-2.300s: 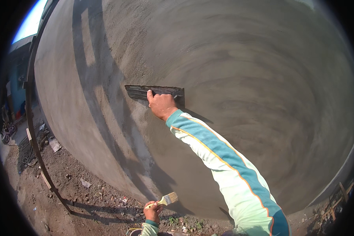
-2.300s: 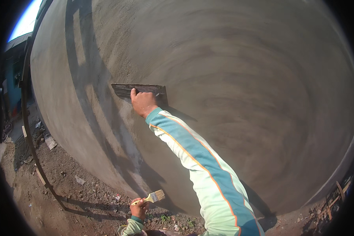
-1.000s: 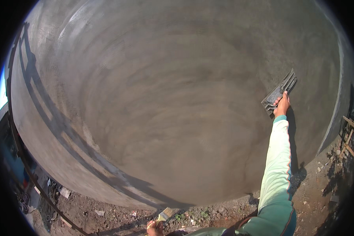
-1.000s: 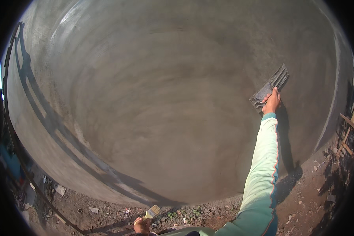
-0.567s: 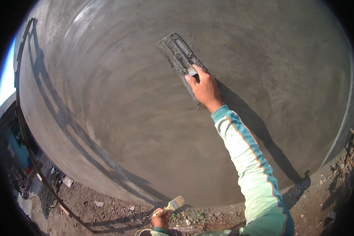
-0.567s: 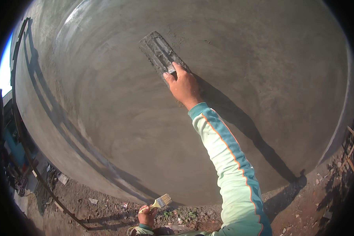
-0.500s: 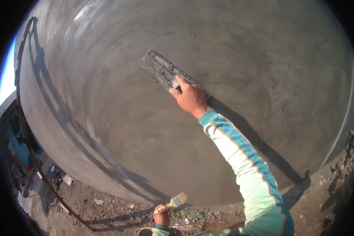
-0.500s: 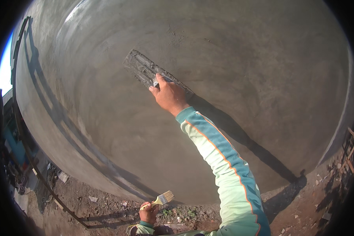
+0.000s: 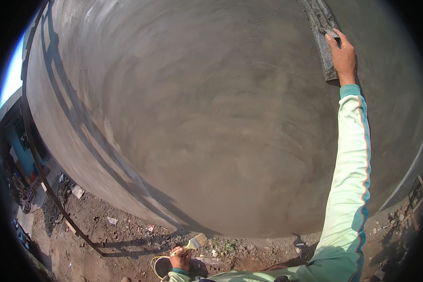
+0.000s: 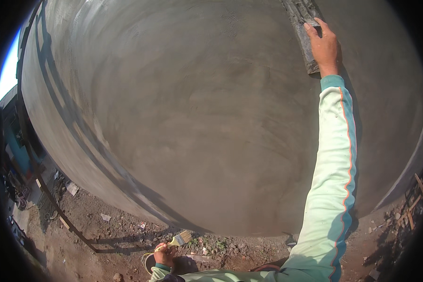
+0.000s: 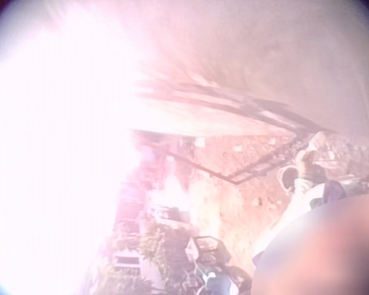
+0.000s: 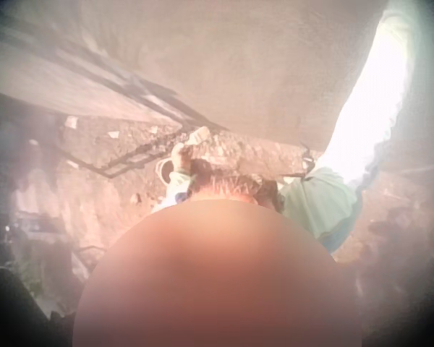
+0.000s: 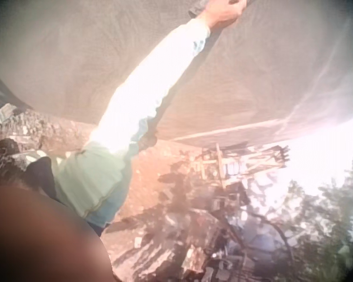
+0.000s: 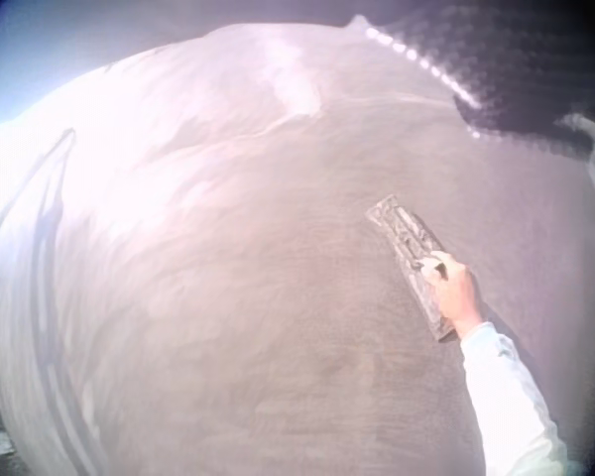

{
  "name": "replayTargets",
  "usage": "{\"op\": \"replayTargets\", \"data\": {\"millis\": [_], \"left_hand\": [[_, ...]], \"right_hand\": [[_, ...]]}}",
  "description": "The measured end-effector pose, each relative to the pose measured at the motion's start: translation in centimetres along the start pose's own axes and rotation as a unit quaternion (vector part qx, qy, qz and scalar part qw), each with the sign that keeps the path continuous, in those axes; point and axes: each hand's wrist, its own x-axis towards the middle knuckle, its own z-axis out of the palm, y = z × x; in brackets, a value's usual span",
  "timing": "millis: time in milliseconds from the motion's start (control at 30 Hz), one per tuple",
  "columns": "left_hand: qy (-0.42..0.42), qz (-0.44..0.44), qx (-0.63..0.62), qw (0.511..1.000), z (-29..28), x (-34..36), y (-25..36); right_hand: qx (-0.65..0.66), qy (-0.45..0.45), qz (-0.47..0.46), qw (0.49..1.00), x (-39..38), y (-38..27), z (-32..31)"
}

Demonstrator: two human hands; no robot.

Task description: The person smooths a wet plaster surface on a large curved wall using a metal trowel and a brush. They repeatedly dip the brush into a bucket of water and apply it to the wall while smoothing the plaster with the trowel to create a uniform finish.

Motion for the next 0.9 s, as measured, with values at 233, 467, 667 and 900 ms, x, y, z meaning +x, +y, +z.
{"op": "replayTargets", "data": {"millis": [233,467,667,900], "left_hand": [[0.050,-0.010,-0.013,0.999,-4.4,-0.1,1.0],[0.006,-0.020,0.044,0.999,-1.8,0.0,0.6],[-0.031,-0.056,0.026,0.998,3.0,-1.5,-1.0],[-0.070,0.035,-0.056,0.995,-2.7,-5.9,-3.2]], "right_hand": [[0.360,0.074,0.381,0.848,-7.6,4.0,-7.2],[0.287,-0.281,0.174,0.899,-26.0,-11.9,3.8],[0.138,-0.480,-0.009,0.866,-38.4,-23.7,13.1],[-0.036,-0.722,-0.182,0.666,-61.6,-19.4,11.0]]}}
